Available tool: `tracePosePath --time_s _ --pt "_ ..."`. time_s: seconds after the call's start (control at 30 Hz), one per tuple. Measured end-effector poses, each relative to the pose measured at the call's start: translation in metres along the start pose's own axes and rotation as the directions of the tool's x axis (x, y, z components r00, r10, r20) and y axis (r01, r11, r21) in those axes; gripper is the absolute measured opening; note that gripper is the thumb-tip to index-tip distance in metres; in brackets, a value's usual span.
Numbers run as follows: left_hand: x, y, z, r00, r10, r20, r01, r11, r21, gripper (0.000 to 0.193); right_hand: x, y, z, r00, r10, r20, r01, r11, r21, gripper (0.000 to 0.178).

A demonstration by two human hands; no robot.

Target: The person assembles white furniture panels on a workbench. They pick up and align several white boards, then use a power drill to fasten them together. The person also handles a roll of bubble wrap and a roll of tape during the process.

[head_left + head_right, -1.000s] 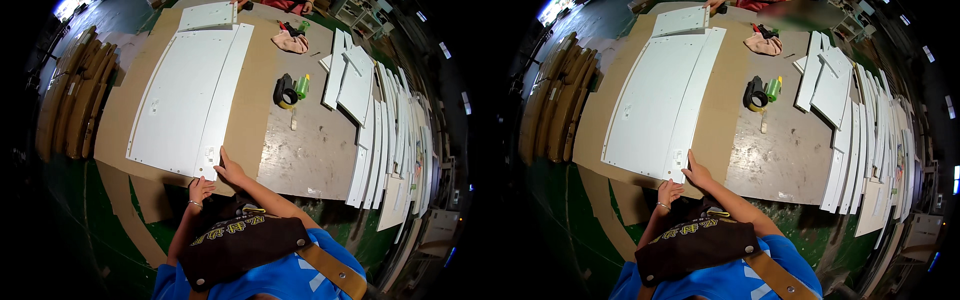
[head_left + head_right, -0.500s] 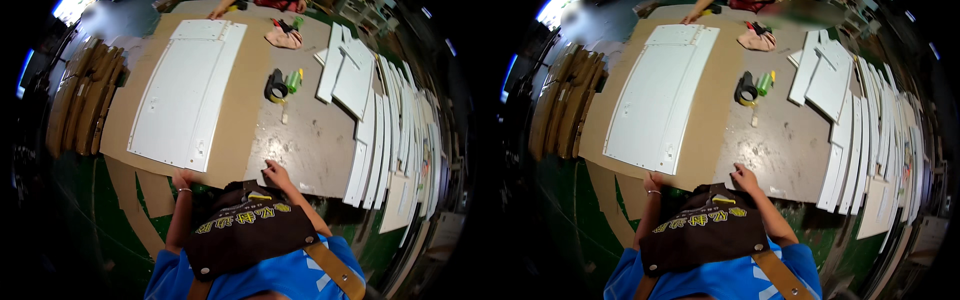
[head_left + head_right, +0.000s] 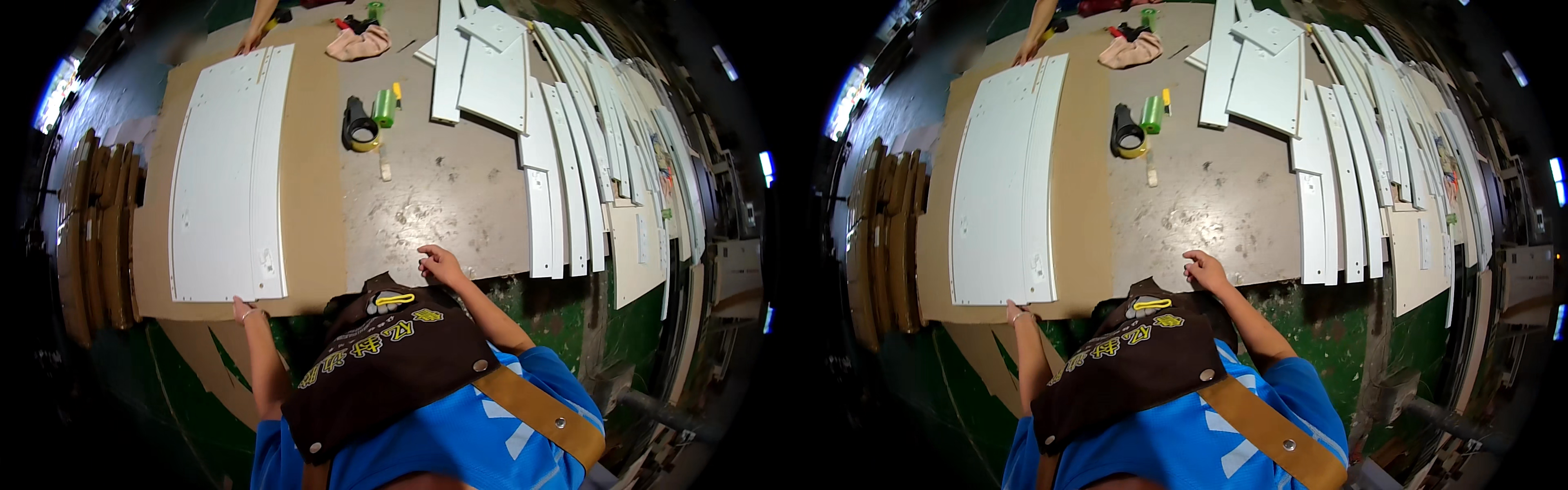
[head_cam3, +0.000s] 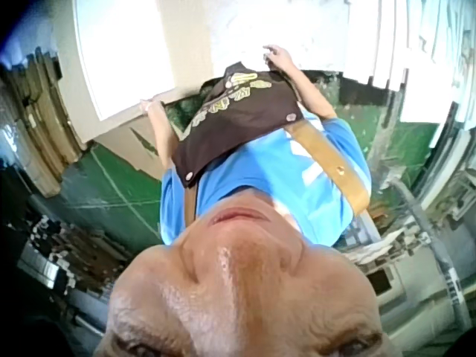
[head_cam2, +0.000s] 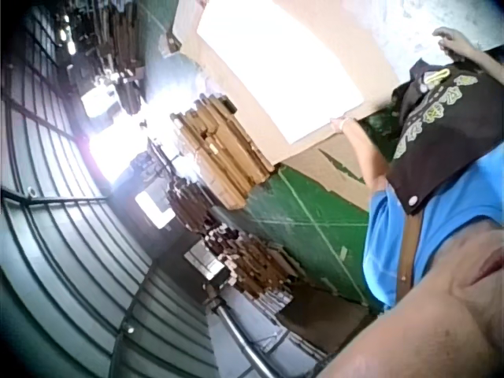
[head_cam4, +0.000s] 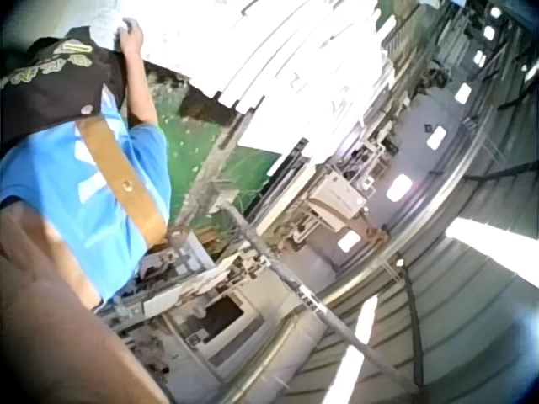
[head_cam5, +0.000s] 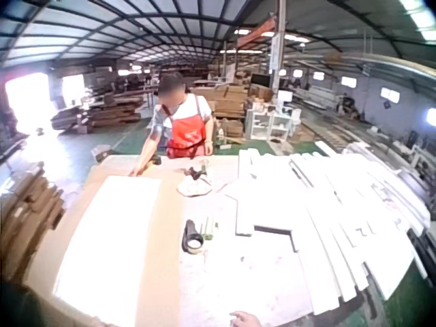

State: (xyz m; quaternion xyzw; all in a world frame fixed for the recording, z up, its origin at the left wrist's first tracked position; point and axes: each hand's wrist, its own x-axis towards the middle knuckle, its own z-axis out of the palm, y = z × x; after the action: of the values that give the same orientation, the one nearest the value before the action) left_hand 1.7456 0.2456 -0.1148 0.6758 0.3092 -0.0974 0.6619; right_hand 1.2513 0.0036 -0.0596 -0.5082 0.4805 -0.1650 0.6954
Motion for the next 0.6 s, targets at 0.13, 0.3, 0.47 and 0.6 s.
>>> tracePosePath --time_s 0.13,0.3,0.47,0.6 --pt "-0.003 0.001 0.008 0.99 -0.132 0.039 0.132 0.991 -0.011 0.016 0.006 -0.002 -0.006 0.994 0.106 -0.004 -0.106 0.992 0.075 0.02" --pt "0.005 -0.002 0.009 0.997 -0.059 0.041 0.062 0.995 -0.083 0.033 0.019 -0.006 -0.009 0.987 0.155 0.051 -0.161 0.98 0.116 0.014" --pt "-0.02 0.006 0.019 0.992 -0.082 0.092 0.081 0.997 0.012 0.02 0.023 -0.006 -0.025 0.983 0.136 0.119 -0.15 0.982 0.116 0.013" --pt "-0.06 0.016 0.022 1.0 -0.006 -0.002 0.006 0.998 0.064 0.021 0.022 -0.017 -0.032 0.958 0.223 0.18 -0.224 0.974 -0.016 0.016"
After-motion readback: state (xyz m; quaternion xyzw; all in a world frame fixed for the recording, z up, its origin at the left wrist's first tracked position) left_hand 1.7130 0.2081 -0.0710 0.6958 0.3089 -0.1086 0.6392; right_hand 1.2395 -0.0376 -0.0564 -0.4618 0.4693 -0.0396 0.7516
